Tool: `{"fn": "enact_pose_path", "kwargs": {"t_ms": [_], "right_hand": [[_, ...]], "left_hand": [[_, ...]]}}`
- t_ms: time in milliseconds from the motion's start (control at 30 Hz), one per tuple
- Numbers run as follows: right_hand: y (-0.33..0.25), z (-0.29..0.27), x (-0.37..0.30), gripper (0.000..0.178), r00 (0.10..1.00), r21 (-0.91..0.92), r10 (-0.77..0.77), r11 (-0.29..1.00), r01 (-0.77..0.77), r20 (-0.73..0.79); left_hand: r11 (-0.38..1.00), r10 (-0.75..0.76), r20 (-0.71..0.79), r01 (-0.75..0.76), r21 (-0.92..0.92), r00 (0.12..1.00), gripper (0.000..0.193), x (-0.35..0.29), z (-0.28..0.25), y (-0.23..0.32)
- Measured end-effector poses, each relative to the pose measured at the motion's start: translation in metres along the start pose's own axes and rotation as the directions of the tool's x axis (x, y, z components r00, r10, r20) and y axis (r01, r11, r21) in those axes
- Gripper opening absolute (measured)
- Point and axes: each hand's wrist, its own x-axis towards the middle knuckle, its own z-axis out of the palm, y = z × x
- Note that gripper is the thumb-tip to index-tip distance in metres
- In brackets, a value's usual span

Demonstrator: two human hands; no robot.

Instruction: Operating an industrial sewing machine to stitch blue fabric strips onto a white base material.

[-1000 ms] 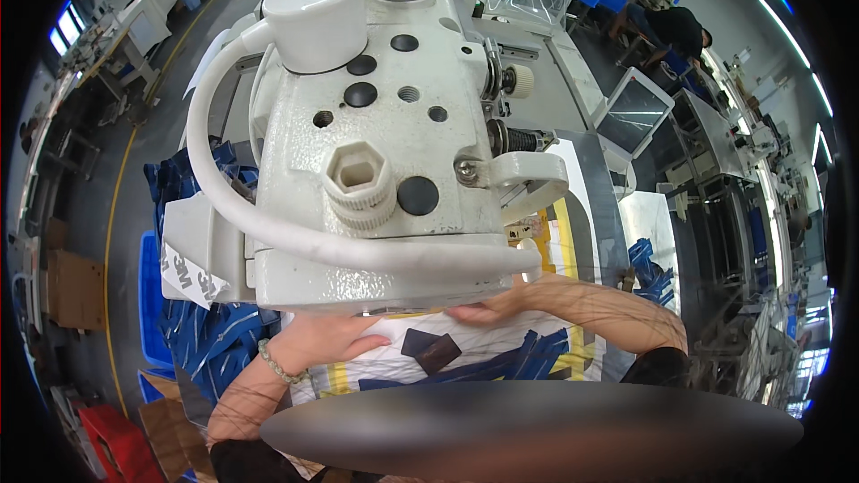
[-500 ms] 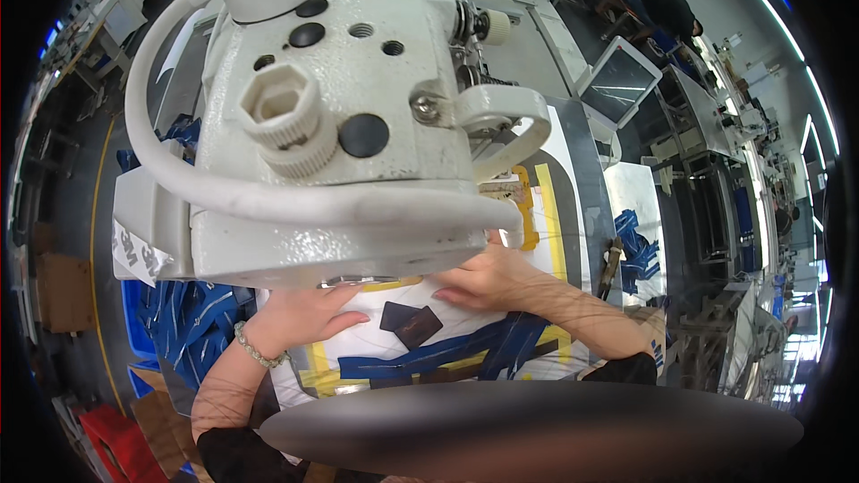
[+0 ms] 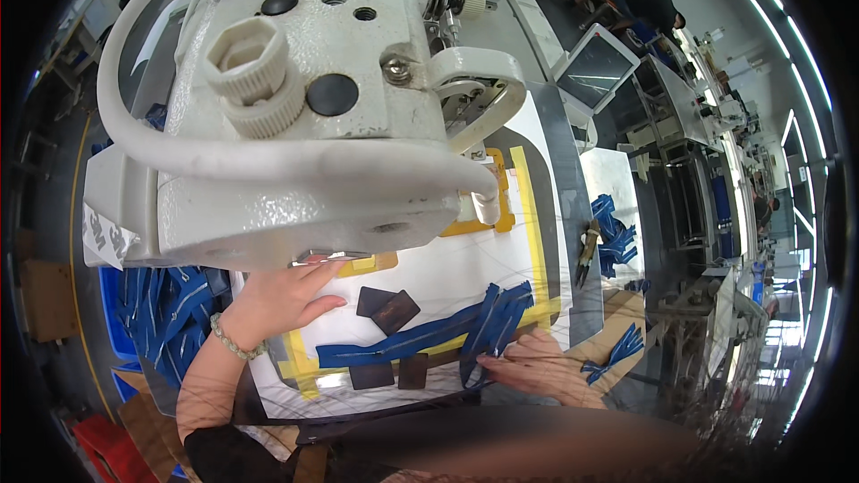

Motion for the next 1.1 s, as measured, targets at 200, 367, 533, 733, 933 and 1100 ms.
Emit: {"fn": "enact_pose_path", "kwargs": {"t_ms": [200, 367, 533, 733, 933, 1100], "right_hand": [[-0.002, 0.017, -0.005, 0.047, 0.995, -0.043, -0.046, 0.998, 0.05, 0.084], [0.01, -0.011, -0.012, 0.028, 0.895, 0.408, 0.32, 0.895, -0.178, -0.312], [0.047, -0.071, -0.007, 0.007, 0.654, 0.613, 0.554, 0.772, -0.171, -0.516], [0.072, -0.123, 0.047, 0.04, 0.811, -0.081, 0.209, 0.951, -0.299, -0.546], [0.075, -0.054, 0.111, 0.049, 0.926, -0.164, -0.132, 0.983, 0.078, -0.353], [0.087, 0.003, 0.147, 0.056, 0.835, 0.073, -0.111, 0.981, 0.178, -0.539]], "left_hand": [[0.995, 0.088, -0.074, -0.09, -0.036, 0.993, 0.061, 0.004, -0.006, 0.001], [0.99, 0.087, -0.073, -0.095, -0.1, 0.994, 0.061, 0.004, -0.007, 0.0], [0.989, 0.13, -0.08, -0.135, -0.066, 0.988, 0.063, 0.004, -0.004, -0.005], [0.978, 0.207, -0.234, -0.193, 0.079, 0.95, 0.056, 0.006, 0.0, -0.006], [0.986, 0.166, -0.178, -0.163, 0.029, 0.97, 0.063, 0.006, 0.004, -0.007], [0.981, 0.18, -0.2, -0.163, 0.101, 0.963, 0.06, 0.005, 0.006, -0.009]]}}
